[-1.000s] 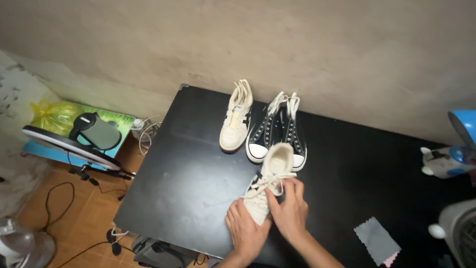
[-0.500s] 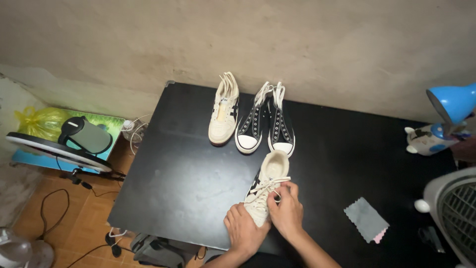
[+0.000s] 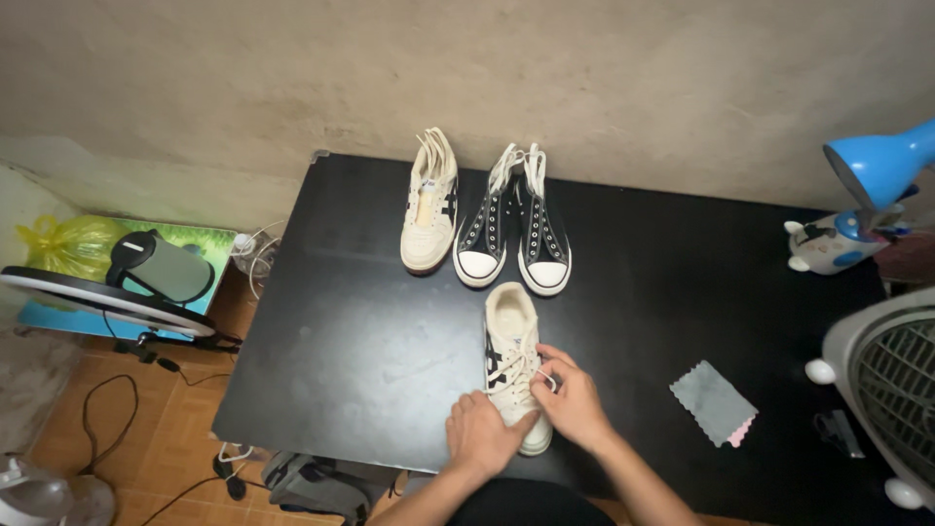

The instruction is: The person laces a white sneaker on a black table. They thread the laces through the eyelets, pull them tight, and tie a knot. The person then picks up a black sneaker and begins to thread a lace through its eyelets.

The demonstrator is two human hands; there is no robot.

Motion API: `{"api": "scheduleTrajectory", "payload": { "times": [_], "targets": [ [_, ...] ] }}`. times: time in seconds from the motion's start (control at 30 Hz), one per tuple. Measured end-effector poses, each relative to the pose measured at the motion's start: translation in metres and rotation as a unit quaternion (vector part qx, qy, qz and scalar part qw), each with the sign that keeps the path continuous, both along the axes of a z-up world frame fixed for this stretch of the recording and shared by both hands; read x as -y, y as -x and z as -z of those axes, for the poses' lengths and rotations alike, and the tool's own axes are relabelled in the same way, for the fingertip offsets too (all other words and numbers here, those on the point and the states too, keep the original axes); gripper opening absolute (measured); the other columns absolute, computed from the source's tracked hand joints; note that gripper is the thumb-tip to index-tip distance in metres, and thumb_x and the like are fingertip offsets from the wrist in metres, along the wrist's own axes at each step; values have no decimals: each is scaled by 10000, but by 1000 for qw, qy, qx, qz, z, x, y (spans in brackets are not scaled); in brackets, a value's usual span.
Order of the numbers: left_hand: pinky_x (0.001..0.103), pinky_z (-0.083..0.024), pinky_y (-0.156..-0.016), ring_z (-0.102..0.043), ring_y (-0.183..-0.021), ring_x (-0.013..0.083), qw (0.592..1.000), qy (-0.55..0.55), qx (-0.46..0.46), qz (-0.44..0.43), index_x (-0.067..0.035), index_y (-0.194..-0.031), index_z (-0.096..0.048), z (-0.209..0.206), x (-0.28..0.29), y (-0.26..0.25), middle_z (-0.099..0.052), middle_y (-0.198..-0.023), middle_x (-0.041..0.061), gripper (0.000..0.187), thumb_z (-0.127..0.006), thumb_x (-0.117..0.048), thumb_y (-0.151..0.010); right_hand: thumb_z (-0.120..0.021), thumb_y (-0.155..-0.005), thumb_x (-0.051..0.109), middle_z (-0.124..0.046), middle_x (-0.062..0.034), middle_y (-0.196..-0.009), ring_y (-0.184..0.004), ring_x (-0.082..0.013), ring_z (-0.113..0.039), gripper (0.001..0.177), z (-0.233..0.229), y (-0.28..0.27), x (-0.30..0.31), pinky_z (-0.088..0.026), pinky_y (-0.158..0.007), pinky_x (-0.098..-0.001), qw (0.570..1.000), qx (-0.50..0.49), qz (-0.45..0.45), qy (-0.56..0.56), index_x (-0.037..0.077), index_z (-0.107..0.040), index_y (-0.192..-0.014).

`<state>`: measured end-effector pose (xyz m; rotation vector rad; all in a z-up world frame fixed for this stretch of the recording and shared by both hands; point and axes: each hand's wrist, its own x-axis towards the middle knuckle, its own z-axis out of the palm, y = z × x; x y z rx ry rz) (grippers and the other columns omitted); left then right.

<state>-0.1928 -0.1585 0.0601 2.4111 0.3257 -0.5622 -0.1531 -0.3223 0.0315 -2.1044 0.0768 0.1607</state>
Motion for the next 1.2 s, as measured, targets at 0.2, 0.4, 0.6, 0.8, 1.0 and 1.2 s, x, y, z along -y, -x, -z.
{"api": "scheduleTrajectory", "payload": {
  "times": [0.2, 0.4, 0.6, 0.8, 1.0, 1.2],
  "targets": [
    [477, -463, -916, -550, -1079, 401, 916, 73, 392, 56, -7, -1232, -623, -4, -1, -17, -580, -1172, 227, 529, -803, -200, -774, -697, -830, 112, -758, -42, -1206, -552, -150, -553, 96, 13, 2, 10, -474, -560, -289, 999, -41, -8, -11, 19, -680, -814],
    [458, -458, -903, -571, -1087, 342, 911, 42, 389, 128, -80, -1071, -682, 8, -8, -54, -608, -1212, 126, 315, -787, -197, -798, -629, -867, 44, -763, -160, -1084, -906, -146, -642, 135, 9, -1, 20, -522, -861, -292, 965, -120, -13, -232, 34, -745, -937],
    [444, -414, -926, -581, -1115, 281, 905, 11, 375, 202, -112, -970, -692, 7, -17, -73, -686, -1038, 68, 237, -762, -300, -844, -601, -798, 44, -738, -280, -1165, -1123, -299, -698, 164, -16, 0, 51, -532, -1027, -427, 889, -127, -44, -438, -12, -627, -646],
    [450, -399, -916, -580, -1104, 278, 906, 15, 373, 199, -110, -958, -700, 5, -19, -74, -697, -1021, 62, 265, -745, -350, -854, -602, -631, 99, -704, -340, -1123, -1084, -441, -664, 105, -5, 1, 84, -451, -1076, -561, 812, -120, -29, -570, -3, -590, -608],
    [458, -405, -940, -568, -1120, 319, 902, 38, 390, 180, -155, -971, -717, 10, -25, -74, -708, -1045, 45, 170, -737, -292, -871, -610, -654, 119, -695, -290, -1099, -1107, -420, -618, 125, -2, -2, 115, -374, -1173, -530, 681, -40, -24, -731, 2, -614, -697],
    [462, -402, -975, -568, -1120, 324, 893, 54, 414, 166, -135, -1012, -699, 16, -25, -69, -703, -1063, 53, 161, -740, -215, -879, -586, -693, 154, -729, -239, -1066, -999, -371, -676, 124, -18, -9, 113, -463, -1016, -517, 779, -56, 111, -615, 39, -601, -652]
  ]
}}
